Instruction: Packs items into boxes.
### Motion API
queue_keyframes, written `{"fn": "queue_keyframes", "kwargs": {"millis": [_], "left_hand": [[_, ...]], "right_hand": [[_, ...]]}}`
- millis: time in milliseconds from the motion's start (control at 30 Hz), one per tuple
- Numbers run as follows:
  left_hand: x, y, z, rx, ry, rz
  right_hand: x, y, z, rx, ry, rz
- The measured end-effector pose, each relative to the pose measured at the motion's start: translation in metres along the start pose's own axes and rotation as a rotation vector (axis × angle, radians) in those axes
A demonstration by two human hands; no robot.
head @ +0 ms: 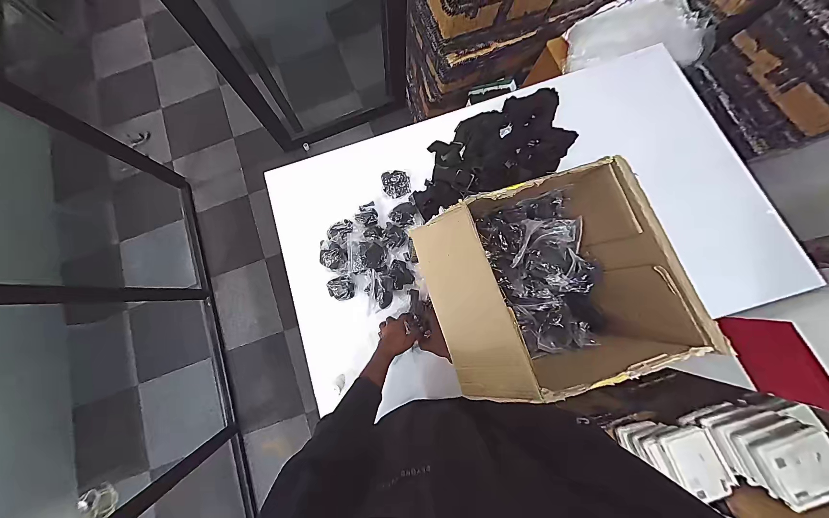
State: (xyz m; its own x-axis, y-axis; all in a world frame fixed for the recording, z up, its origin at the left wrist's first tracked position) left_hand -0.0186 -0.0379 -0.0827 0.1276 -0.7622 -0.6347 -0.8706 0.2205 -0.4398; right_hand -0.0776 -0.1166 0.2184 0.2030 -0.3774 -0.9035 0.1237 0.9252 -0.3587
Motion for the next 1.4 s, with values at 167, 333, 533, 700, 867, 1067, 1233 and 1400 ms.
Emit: {"fn": "queue_keyframes", "kwargs": {"millis": [167, 333, 533, 700, 867, 1067, 1233, 1400], "left_hand": [[-0.021, 0.028, 0.023, -0.299, 0.035, -0.107], [-0.039, 0.035, 0.047, -0.409, 0.074, -0.301], [-0.063, 0.012, 0.049, -0.497, 0.093, -0.505], [-0.077, -0.013, 0.051, -0.756, 0.138, -0.595], [-0.095, -0.051, 0.036, -0.918, 0.159, -0.607], [-0.136, -0.135, -0.026, -0.897, 0.295, -0.648], [-0.182, -0.201, -0.143, -0.861, 0.539, -0.709], [-0.208, -0.212, -0.284, -0.798, 0.978, -0.593]], "right_hand": [[0.231, 0.103, -0.129, -0.043, -0.315, -0.13], [0.241, 0.121, -0.128, -0.124, -0.363, -0.06], [0.217, 0.156, -0.117, -0.107, -0.421, -0.051], [0.191, 0.148, -0.099, -0.014, -0.51, -0.101], [0.152, 0.13, -0.071, 0.117, -0.652, -0.221], [0.087, 0.093, -0.03, 0.315, -0.883, -0.382], [-0.012, 0.009, -0.018, 0.484, -1.137, -0.567], [-0.108, -0.079, -0.068, 0.6, -1.302, -0.826]]}}
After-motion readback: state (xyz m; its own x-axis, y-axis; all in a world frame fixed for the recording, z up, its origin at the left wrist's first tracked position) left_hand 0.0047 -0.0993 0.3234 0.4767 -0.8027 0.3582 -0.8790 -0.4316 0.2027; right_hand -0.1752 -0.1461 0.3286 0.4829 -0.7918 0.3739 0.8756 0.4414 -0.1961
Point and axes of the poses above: each hand's wrist, its own x-axis towards the middle knuckle, its own y-axis out of the palm, z = x × y, the point moved 8 cm from there along x, towards the middle knuckle, and after that the axes turned 13 degrees about y, right-handed, at the moved point
